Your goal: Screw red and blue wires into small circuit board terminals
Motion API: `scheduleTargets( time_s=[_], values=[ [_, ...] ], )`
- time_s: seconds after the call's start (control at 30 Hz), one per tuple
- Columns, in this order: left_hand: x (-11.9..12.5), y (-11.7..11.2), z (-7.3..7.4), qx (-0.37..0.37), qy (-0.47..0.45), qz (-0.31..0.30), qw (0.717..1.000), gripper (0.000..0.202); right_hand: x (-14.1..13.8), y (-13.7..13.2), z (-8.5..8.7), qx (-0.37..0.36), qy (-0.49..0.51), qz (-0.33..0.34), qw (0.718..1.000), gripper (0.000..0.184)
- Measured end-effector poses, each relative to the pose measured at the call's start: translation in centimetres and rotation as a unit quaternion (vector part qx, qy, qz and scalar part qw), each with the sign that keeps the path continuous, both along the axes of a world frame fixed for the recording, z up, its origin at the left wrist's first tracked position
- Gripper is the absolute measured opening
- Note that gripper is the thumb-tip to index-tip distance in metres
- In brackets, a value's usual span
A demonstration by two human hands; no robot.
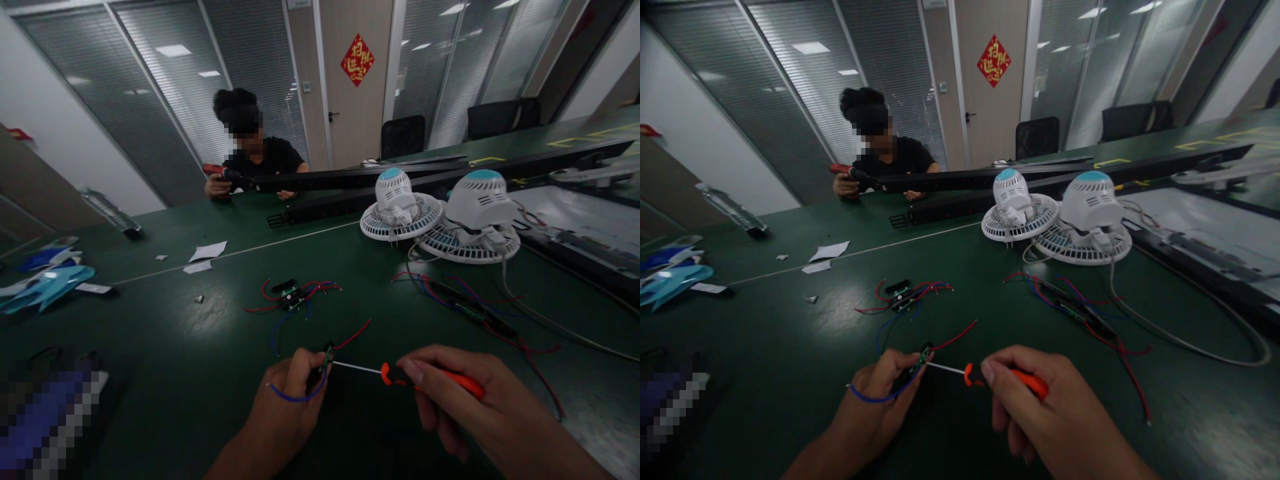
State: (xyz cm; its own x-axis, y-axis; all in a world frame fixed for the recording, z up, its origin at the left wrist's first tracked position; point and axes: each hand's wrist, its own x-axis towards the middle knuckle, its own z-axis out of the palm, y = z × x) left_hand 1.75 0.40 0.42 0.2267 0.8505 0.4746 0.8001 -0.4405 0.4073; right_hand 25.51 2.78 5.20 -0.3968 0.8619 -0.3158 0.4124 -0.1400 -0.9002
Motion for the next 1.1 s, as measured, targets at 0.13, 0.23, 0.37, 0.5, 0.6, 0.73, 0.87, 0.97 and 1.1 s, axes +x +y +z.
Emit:
scheduleTargets(
  time_s=[0.13, 0.23, 0.37, 0.5, 0.6, 0.73, 0.87, 0.97, 1.1],
  values=[
    [-0.09, -0.04, -0.13, -0.008, -0.001, 0.003, 1.0, 0.006, -0.06, 0.04, 0.03, -0.004, 0.001, -0.014, 1.0, 0.034],
    [-0.17, -0.04, -0.21, -0.007, 0.0, 0.005, 1.0, 0.006, -0.11, 0.06, 0.03, -0.004, -0.001, -0.018, 1.0, 0.032],
    [-0.17, -0.05, -0.22, -0.015, -0.002, -0.003, 1.0, 0.006, -0.04, 0.13, -0.06, -0.002, 0.004, -0.014, 1.0, 0.033],
    [-0.11, -0.11, -0.25, -0.019, -0.006, -0.004, 1.0, 0.005, 0.07, 0.03, -0.04, 0.0, 0.0, -0.012, 1.0, 0.035],
    [-0.11, -0.11, -0.19, -0.023, -0.005, 0.001, 1.0, 0.005, 0.09, -0.13, 0.07, 0.008, -0.007, -0.011, 1.0, 0.036],
    [-0.14, -0.09, -0.14, -0.022, -0.01, 0.002, 1.0, 0.005, -0.06, -0.12, 0.27, 0.019, -0.01, -0.012, 1.0, 0.036],
    [-0.19, -0.19, -0.29, -0.025, -0.01, 0.002, 1.0, 0.005, -0.24, -0.07, 0.63, 0.034, -0.008, -0.014, 0.999, 0.033],
    [-0.22, -0.26, -0.36, -0.028, -0.008, 0.005, 1.0, 0.005, -0.22, -0.18, 0.82, 0.052, -0.011, -0.008, 0.999, 0.032],
    [-0.16, -0.2, -0.14, -0.028, -0.008, 0.007, 1.0, 0.004, -0.2, -0.19, 0.81, 0.074, -0.021, -0.011, 0.997, 0.029]
  ],
)
